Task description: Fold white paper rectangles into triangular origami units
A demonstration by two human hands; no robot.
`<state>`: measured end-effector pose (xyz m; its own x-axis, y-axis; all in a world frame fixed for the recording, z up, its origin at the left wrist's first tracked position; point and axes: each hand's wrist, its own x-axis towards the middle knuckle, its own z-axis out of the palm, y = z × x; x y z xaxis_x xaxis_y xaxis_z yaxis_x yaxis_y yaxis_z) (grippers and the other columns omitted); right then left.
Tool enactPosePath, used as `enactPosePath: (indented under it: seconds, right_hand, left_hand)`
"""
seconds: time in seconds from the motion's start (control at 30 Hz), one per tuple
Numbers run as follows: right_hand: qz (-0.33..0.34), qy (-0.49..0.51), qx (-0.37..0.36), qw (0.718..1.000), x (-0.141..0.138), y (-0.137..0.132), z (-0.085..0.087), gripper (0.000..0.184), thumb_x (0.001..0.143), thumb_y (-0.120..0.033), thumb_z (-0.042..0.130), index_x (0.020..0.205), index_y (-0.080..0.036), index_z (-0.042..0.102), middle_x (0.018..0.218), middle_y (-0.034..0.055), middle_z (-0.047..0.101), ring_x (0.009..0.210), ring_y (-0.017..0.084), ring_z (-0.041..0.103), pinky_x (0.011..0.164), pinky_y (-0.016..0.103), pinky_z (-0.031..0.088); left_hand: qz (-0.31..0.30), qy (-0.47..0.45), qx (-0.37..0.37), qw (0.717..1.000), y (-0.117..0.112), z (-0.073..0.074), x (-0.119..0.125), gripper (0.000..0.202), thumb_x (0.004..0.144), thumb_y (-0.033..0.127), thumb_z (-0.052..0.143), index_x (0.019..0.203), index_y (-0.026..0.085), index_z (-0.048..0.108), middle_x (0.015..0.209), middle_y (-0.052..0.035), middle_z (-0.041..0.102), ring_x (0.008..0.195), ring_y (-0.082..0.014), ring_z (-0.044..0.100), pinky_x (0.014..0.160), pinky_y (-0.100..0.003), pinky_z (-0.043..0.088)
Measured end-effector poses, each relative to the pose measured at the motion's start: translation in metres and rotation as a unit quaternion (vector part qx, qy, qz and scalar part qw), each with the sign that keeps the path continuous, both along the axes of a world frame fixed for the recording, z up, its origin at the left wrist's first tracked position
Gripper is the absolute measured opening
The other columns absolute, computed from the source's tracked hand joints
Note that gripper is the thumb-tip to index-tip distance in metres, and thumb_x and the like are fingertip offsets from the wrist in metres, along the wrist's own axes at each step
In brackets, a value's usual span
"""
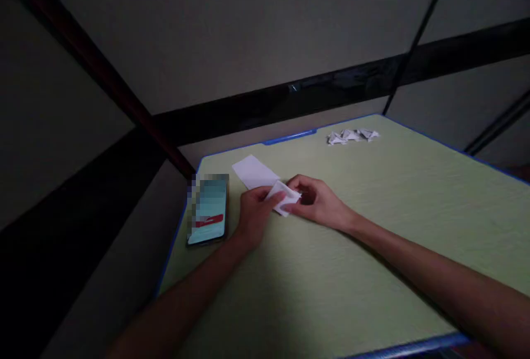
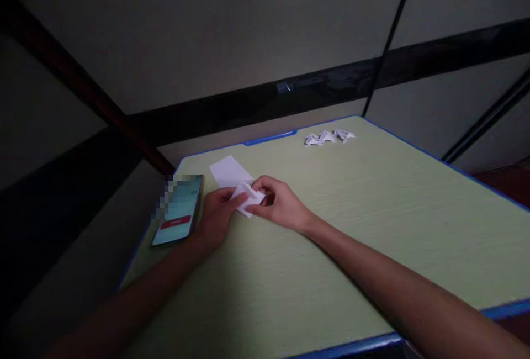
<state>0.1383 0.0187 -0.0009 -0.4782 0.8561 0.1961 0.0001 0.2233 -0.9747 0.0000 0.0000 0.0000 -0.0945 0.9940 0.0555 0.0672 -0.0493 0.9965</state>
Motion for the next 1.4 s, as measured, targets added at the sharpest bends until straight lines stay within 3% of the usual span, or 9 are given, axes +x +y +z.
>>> enactPosePath:
  seconds: [0.13, 0.4, 0.57, 0.83, 1.13, 1.4]
  right_hand:
    - [-0.048, 0.051, -0.025, 0.997, 0.0040, 0.0047, 0.0044, 0.022, 0.060, -0.020, 0.064, 0.071, -0.014, 0.046, 0.062, -0.0040, 0.045, 0.053, 0.006, 0.040, 0.050, 0.021, 0.033]
    - [0.021, 0.036, -0.066, 0.997, 0.0088, 0.0060, 0.0028, 0.016, 0.064, -0.024, 0.060, 0.067, -0.012, 0.051, 0.055, -0.0038, 0.046, 0.048, 0.005, 0.039, 0.046, 0.020, 0.026]
    - [0.028, 0.015, -0.075, 0.997, 0.0082, 0.0055, 0.0038, 0.014, 0.064, -0.023, 0.059, 0.065, -0.012, 0.050, 0.054, -0.0048, 0.045, 0.048, 0.005, 0.037, 0.046, 0.020, 0.026]
    - [0.036, -0.018, -0.077, 0.996, 0.0071, 0.0028, 0.0091, 0.013, 0.065, -0.024, 0.054, 0.060, -0.012, 0.049, 0.048, -0.0060, 0.040, 0.045, 0.005, 0.033, 0.044, 0.020, 0.022]
    - [0.032, -0.044, -0.077, 0.996, 0.0047, 0.0031, 0.0083, 0.014, 0.064, -0.023, 0.051, 0.056, -0.013, 0.048, 0.045, -0.0070, 0.037, 0.042, 0.004, 0.030, 0.042, 0.021, 0.020]
    - [0.056, -0.030, -0.085, 0.994, 0.0071, 0.0046, 0.0084, 0.017, 0.065, -0.026, 0.054, 0.057, -0.012, 0.049, 0.048, -0.0052, 0.041, 0.044, 0.005, 0.032, 0.044, 0.021, 0.021]
  left_hand:
    - [0.011, -0.015, -0.003, 1.000, 0.0012, -0.0008, 0.0014, 0.021, 0.056, 0.030, 0.065, 0.062, 0.010, 0.064, 0.054, 0.0010, 0.056, 0.050, -0.0079, 0.043, 0.048, -0.020, 0.032]
    - [-0.034, -0.072, 0.011, 0.997, 0.0011, -0.0005, 0.0047, 0.014, 0.057, 0.024, 0.064, 0.063, 0.012, 0.062, 0.057, 0.0018, 0.057, 0.053, -0.0079, 0.045, 0.051, -0.019, 0.033]
    - [0.005, -0.036, 0.028, 0.999, 0.0011, -0.0011, 0.0052, 0.016, 0.062, 0.027, 0.059, 0.058, 0.012, 0.062, 0.051, 0.0029, 0.053, 0.051, -0.0073, 0.041, 0.048, -0.019, 0.029]
    - [-0.001, 0.019, 0.050, 0.999, -0.0008, -0.0006, 0.0050, 0.015, 0.063, 0.025, 0.056, 0.057, 0.012, 0.061, 0.050, 0.0029, 0.054, 0.049, -0.0081, 0.041, 0.046, -0.019, 0.029]
    - [-0.012, 0.119, 0.063, 0.991, -0.0014, -0.0010, 0.0071, 0.019, 0.066, 0.025, 0.052, 0.051, 0.013, 0.050, 0.047, 0.0047, 0.044, 0.048, -0.0070, 0.036, 0.045, -0.019, 0.027]
    - [-0.013, 0.104, 0.085, 0.991, -0.0033, -0.0009, 0.0072, 0.024, 0.068, 0.027, 0.049, 0.049, 0.015, 0.042, 0.045, 0.0065, 0.035, 0.045, -0.0062, 0.029, 0.044, -0.019, 0.025]
